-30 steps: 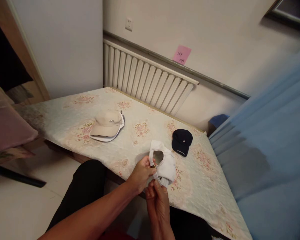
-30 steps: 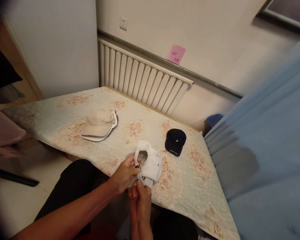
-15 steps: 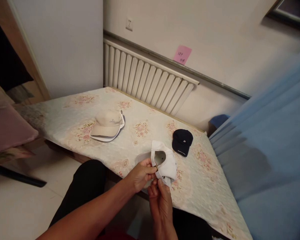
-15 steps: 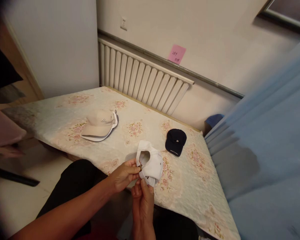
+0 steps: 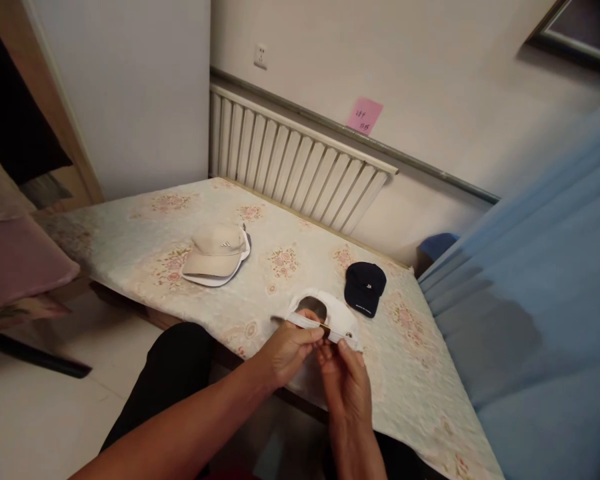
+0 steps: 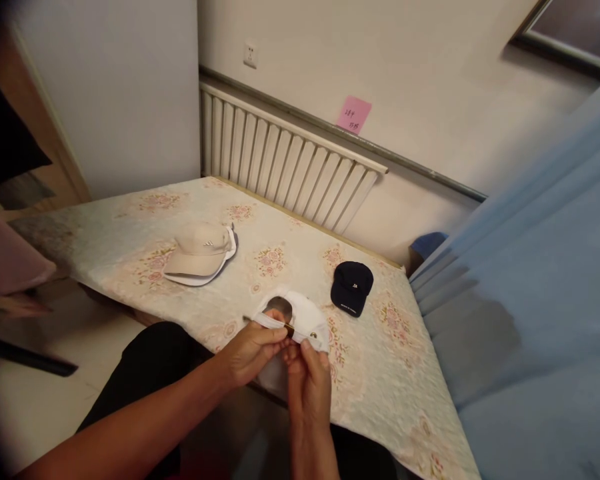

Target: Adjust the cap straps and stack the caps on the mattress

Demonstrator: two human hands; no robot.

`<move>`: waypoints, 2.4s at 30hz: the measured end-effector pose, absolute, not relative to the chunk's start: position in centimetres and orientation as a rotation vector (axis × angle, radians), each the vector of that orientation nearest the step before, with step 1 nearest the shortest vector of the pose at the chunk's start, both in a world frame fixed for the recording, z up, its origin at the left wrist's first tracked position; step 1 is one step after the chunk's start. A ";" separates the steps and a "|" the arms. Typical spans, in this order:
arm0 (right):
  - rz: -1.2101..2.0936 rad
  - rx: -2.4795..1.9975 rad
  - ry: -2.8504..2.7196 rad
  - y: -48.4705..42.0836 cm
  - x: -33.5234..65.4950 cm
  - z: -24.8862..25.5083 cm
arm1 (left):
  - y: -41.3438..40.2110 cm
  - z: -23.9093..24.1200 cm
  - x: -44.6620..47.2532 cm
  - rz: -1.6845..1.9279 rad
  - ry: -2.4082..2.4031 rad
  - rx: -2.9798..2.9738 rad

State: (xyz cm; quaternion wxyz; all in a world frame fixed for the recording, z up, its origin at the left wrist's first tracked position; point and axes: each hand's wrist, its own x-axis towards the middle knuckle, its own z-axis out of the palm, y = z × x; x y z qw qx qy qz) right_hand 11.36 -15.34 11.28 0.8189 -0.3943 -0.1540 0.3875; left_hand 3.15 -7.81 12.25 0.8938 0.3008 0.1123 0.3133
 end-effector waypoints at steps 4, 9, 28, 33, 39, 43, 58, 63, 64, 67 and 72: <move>0.774 -0.974 -0.434 -14.2 14.9 13.3 | -8.5 11.4 2.8 0.538 0.332 0.743; 0.752 -1.065 -0.600 -12.5 18.0 15.2 | -9.6 9.3 1.9 0.178 0.243 0.955; 0.970 -1.373 -0.863 -14.5 13.8 8.1 | -8.2 7.9 -1.4 0.057 0.326 1.270; 0.892 -1.416 -0.952 -13.5 15.4 8.9 | -7.9 7.4 -1.6 0.153 0.433 1.275; 0.744 -1.396 -1.109 -11.6 14.9 12.3 | -7.5 6.7 -0.8 0.359 0.521 1.246; 0.664 -1.400 -1.350 -11.5 13.5 13.9 | -6.6 5.9 0.2 0.487 0.467 1.239; 0.858 -1.576 -1.275 -12.2 14.7 6.2 | -6.5 4.2 -1.8 0.506 0.738 1.496; 0.826 -1.527 -1.187 -12.4 14.3 5.9 | -6.2 4.5 -1.2 0.703 0.891 1.537; 0.812 -1.525 -1.187 -12.4 14.3 5.8 | -6.2 4.4 -1.0 0.721 0.918 1.543; 0.753 -1.534 -1.215 -12.6 14.4 5.4 | -6.2 4.4 -0.4 0.746 0.953 1.572; 0.719 -1.567 -1.253 -12.7 14.5 5.1 | -6.0 4.8 -0.1 0.744 0.899 1.598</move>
